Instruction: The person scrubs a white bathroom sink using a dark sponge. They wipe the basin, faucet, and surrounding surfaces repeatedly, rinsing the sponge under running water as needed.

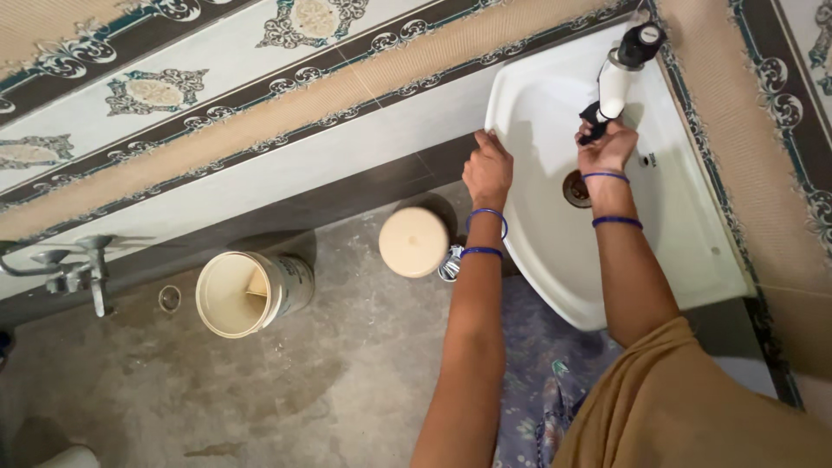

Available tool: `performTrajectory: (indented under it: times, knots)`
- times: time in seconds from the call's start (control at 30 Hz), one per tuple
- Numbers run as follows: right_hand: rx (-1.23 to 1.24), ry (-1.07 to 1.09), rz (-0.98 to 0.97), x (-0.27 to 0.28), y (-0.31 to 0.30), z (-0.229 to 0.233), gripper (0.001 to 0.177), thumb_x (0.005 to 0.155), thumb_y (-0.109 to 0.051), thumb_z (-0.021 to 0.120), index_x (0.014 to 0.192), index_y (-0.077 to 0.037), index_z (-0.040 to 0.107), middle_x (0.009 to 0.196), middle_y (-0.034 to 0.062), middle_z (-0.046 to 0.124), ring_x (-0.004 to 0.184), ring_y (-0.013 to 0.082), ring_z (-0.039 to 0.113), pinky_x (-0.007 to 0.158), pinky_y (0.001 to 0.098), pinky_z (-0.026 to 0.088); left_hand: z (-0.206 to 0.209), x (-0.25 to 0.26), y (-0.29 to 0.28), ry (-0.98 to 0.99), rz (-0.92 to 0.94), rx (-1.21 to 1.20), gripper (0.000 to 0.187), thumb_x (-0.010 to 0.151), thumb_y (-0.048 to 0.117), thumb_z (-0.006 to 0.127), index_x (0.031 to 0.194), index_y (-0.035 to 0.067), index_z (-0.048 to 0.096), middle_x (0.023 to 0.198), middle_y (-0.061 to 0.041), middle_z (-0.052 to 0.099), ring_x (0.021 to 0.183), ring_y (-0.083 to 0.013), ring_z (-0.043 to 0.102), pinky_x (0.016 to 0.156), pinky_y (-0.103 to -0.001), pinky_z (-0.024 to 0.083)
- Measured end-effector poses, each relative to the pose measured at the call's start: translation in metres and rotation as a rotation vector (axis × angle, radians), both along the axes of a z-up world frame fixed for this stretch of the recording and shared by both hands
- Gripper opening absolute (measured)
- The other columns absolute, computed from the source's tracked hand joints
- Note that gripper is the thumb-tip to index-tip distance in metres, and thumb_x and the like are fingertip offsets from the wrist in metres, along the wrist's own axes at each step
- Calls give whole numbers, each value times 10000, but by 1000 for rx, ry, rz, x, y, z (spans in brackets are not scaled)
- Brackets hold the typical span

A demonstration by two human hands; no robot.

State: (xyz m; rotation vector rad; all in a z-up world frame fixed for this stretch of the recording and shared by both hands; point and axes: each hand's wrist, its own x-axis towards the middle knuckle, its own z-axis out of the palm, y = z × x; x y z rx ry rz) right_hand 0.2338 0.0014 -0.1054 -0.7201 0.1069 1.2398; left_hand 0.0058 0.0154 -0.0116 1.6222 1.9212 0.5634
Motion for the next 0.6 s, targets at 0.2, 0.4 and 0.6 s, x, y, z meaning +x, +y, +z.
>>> performTrajectory:
  times: [0.2,0.4,0.6]
  knots:
    - [-11,141,74,4,-4,26,270,858,-147,402,1033,-15,561,805,123,519,673,231,478,640,353,393,4,-1,1,-13,-5,-15,373,1074,367,372,1263,87,531,916,-274,740,893,-533,694,831,-611,551]
    - [74,191,224,10,-11,45,335,786,-131,429,1036,35,575,815,121,515,663,209,431,657,329,364,5,-1,0,4,-11,-6,366,1081,358,376,1257,77,532,905,-271,742,880,-531,698,820,-608,560]
    - [165,278,297,5,-21,49,256,1003,-177,440,1068,37,565,780,78,462,714,194,441,720,319,395,4,-1,0,-14,-14,30,361,1068,345,367,1240,75,536,882,-273,740,845,-527,702,787,-613,561]
